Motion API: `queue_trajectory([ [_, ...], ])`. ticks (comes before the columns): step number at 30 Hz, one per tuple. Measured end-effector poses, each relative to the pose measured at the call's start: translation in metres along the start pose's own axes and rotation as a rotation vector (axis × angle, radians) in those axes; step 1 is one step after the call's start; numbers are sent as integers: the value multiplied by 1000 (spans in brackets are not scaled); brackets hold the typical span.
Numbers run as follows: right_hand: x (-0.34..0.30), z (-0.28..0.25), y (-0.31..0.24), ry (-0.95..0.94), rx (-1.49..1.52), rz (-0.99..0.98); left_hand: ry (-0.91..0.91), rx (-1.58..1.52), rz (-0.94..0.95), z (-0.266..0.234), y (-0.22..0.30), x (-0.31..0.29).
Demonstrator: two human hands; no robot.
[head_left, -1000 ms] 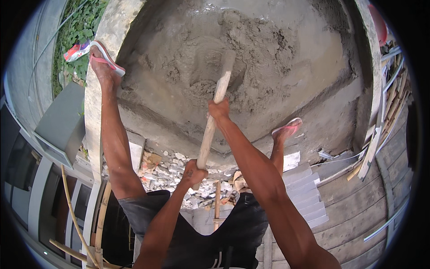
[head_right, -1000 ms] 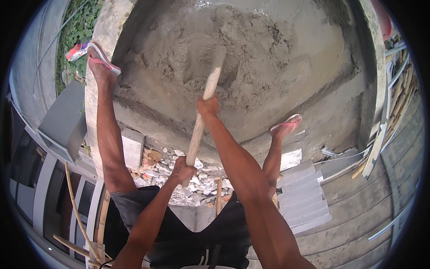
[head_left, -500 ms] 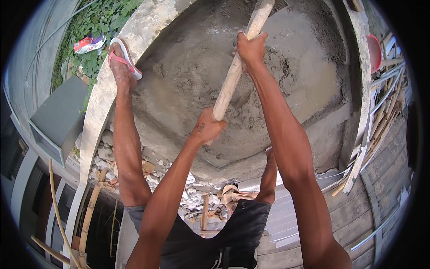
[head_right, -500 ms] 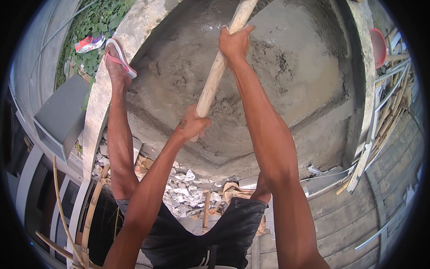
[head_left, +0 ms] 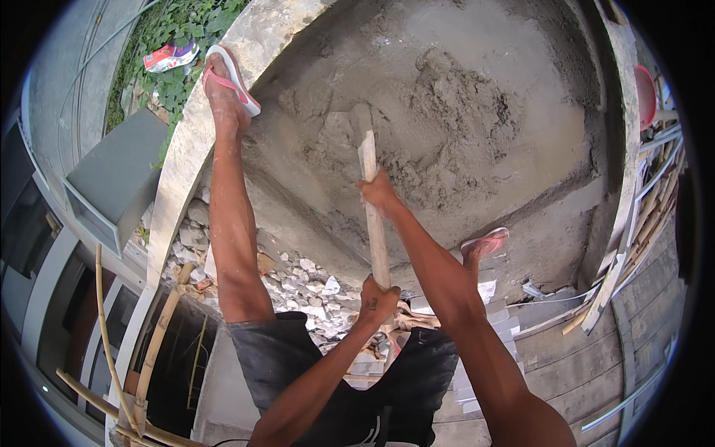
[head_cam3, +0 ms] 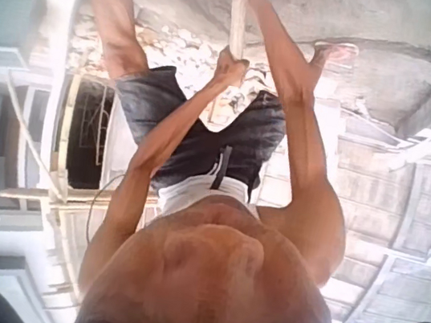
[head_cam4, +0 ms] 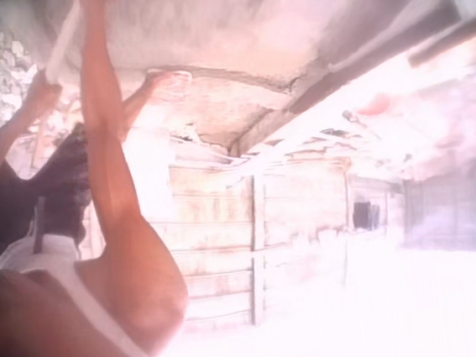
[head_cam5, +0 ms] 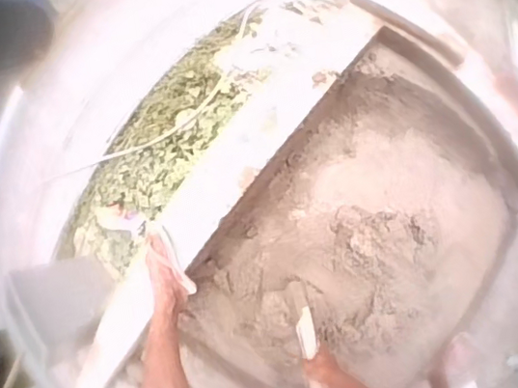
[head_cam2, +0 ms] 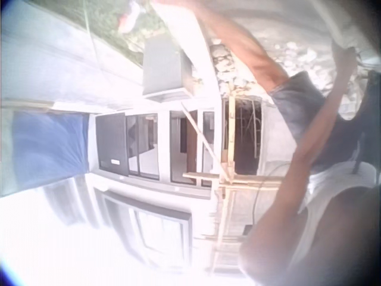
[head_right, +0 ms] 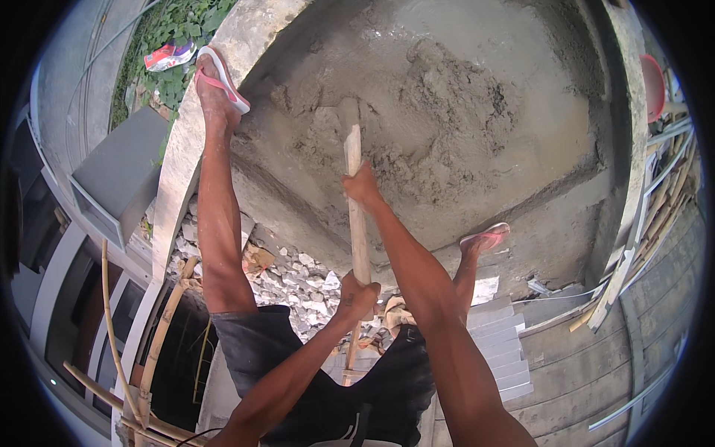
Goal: The person mixes wet concrete in a square wooden frame using a hoe, repeatedly pulling and pushing the mixture to integrate the water and cement.
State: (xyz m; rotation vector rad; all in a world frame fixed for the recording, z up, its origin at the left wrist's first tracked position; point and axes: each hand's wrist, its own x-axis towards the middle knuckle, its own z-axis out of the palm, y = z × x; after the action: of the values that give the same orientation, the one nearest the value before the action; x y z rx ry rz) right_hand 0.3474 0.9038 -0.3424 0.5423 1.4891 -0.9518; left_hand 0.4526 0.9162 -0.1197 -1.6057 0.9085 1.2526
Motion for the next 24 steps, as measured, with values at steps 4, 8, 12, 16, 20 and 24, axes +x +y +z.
queue_trajectory([
  [4,-96,3,20,96,330,67,94,260,187,-24,-67,-50],
  [8,-150,-7,58,237,516,92,65,589,8,-47,-98,-56],
  [12,-166,-1,75,376,571,86,132,762,-110,-69,-132,0],
  [16,-181,-5,95,430,693,77,223,910,-231,-63,-133,40],
  [20,-220,7,93,390,851,45,291,980,-223,-84,-154,47],
  [24,-255,32,97,347,900,53,260,1118,-93,-122,-174,31],
])
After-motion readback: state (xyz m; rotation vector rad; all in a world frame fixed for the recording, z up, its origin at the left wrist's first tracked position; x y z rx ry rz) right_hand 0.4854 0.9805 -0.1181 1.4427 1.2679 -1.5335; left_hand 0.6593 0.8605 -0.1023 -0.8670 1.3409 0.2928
